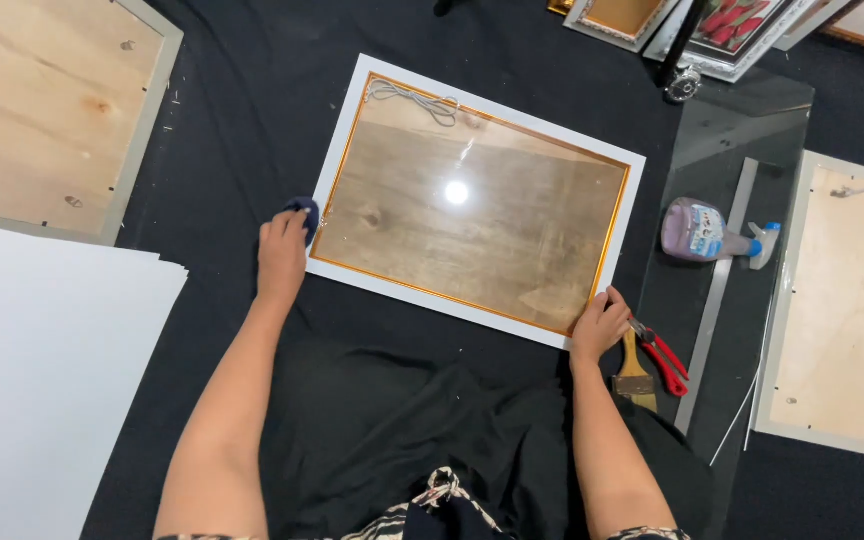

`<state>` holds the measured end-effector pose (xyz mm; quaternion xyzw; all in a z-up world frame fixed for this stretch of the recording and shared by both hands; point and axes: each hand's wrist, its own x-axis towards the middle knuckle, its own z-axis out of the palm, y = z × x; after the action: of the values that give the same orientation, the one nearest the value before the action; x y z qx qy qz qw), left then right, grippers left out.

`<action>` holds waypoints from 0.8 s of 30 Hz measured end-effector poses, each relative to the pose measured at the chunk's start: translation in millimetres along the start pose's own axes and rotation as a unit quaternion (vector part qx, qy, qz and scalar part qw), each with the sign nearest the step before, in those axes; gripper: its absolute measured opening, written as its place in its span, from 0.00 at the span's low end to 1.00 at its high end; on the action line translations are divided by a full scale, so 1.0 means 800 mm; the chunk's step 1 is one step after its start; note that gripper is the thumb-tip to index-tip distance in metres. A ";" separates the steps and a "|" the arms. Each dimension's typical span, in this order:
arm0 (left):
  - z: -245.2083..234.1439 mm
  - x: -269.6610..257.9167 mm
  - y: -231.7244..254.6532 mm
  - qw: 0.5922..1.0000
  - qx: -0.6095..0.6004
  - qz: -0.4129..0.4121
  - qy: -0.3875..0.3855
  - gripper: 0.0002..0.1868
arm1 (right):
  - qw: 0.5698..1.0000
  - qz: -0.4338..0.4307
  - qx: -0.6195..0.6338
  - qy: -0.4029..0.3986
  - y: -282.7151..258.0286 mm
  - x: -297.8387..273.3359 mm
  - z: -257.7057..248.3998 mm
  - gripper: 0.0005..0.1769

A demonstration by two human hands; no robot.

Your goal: Cleaning the glass of a picture frame using a spray bottle and a cloth.

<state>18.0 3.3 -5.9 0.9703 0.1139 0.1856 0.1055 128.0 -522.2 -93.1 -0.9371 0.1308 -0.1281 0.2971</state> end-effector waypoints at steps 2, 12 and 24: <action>0.037 0.036 -0.003 1.000 -0.003 -0.008 -0.011 0.15 | 0.999 0.002 -0.034 0.005 -0.001 -0.004 0.004 0.17; 0.053 0.087 -0.010 0.997 -0.015 -0.008 -0.078 0.16 | 0.999 0.025 -0.041 -0.024 -0.033 -0.013 -0.011 0.18; 0.147 0.188 -0.015 0.995 0.091 0.038 0.023 0.17 | 0.996 0.026 -0.079 -0.023 -0.045 -0.016 -0.008 0.18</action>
<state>196.9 34.6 -65.0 0.9750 0.0960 0.2004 0.0069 120.3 -493.6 -68.7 -0.9568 0.1575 -0.0878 0.2280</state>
